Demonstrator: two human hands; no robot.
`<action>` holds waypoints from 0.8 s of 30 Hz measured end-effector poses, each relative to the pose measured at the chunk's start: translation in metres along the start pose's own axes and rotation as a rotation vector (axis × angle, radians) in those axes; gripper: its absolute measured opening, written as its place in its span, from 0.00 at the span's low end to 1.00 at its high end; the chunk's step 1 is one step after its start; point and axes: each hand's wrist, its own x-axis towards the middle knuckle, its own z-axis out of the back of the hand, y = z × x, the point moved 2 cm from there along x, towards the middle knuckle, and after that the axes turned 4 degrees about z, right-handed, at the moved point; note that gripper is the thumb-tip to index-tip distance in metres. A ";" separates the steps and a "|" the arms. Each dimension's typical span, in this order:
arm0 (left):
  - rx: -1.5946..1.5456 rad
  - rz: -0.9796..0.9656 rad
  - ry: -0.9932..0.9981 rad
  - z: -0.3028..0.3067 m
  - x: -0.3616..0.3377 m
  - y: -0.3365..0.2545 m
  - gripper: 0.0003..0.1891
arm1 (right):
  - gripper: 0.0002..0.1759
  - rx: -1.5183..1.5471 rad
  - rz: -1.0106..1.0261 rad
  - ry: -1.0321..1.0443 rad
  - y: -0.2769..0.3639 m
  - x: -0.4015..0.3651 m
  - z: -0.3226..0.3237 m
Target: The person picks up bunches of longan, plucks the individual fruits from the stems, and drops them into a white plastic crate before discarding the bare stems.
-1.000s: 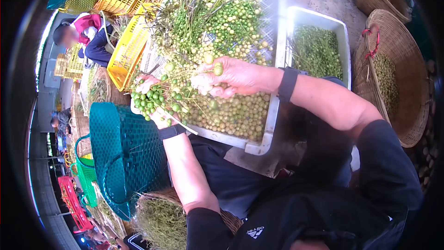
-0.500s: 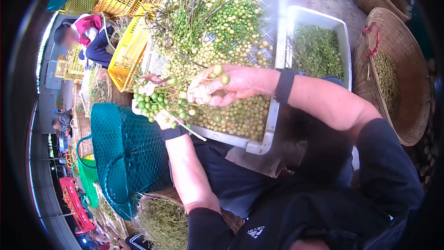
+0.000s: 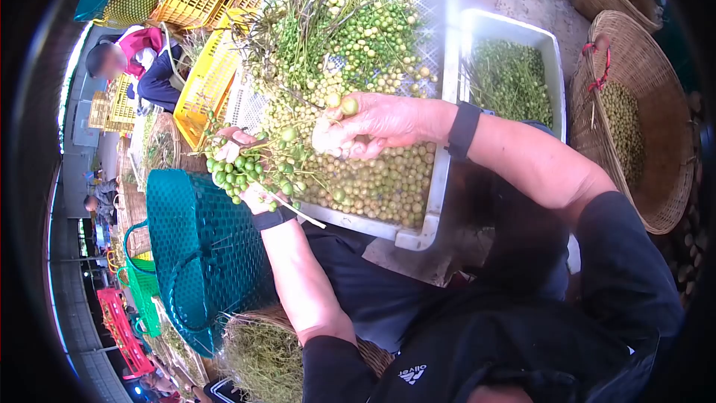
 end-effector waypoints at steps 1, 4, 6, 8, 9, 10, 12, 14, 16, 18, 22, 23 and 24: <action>-0.023 -0.011 0.005 -0.002 -0.001 0.002 0.09 | 0.06 -0.098 -0.013 -0.011 0.002 -0.001 0.001; -0.128 -0.031 -0.019 0.000 -0.004 -0.008 0.09 | 0.05 -0.034 -0.023 -0.032 0.001 -0.003 0.005; -0.127 -0.001 0.005 0.000 -0.007 -0.016 0.08 | 0.06 -0.062 -0.034 -0.020 0.005 -0.004 0.009; -0.087 -0.033 0.001 0.000 -0.011 -0.024 0.08 | 0.08 -0.086 -0.040 -0.008 0.008 -0.006 0.010; -0.087 -0.033 0.001 0.001 -0.011 -0.024 0.08 | 0.10 -0.152 -0.058 -0.084 0.012 -0.008 0.008; -0.133 -0.027 0.015 0.001 -0.012 -0.024 0.09 | 0.11 -0.218 -0.077 -0.161 0.015 -0.010 0.007; -0.179 -0.023 0.031 0.000 -0.012 -0.022 0.09 | 0.12 -0.185 -0.075 -0.159 0.020 -0.009 0.007; -0.112 -0.044 0.033 -0.003 -0.012 -0.018 0.11 | 0.12 -0.151 -0.075 -0.153 0.024 -0.009 0.005; -0.121 -0.056 0.031 -0.003 -0.013 -0.017 0.11 | 0.14 -0.155 -0.053 -0.147 0.026 -0.011 0.003; -0.131 -0.068 0.028 -0.006 -0.014 -0.015 0.12 | 0.15 -0.177 -0.053 -0.113 0.023 -0.009 0.005; 0.035 -0.068 -0.021 -0.004 -0.013 -0.015 0.12 | 0.15 -0.204 -0.022 -0.106 0.022 -0.008 0.004; -0.039 -0.087 0.021 -0.002 -0.011 -0.016 0.12 | 0.15 -0.203 -0.023 -0.106 0.023 -0.008 0.004; -0.040 -0.088 0.021 0.000 -0.011 -0.019 0.12 | 0.15 -0.224 -0.030 -0.089 0.023 -0.008 0.004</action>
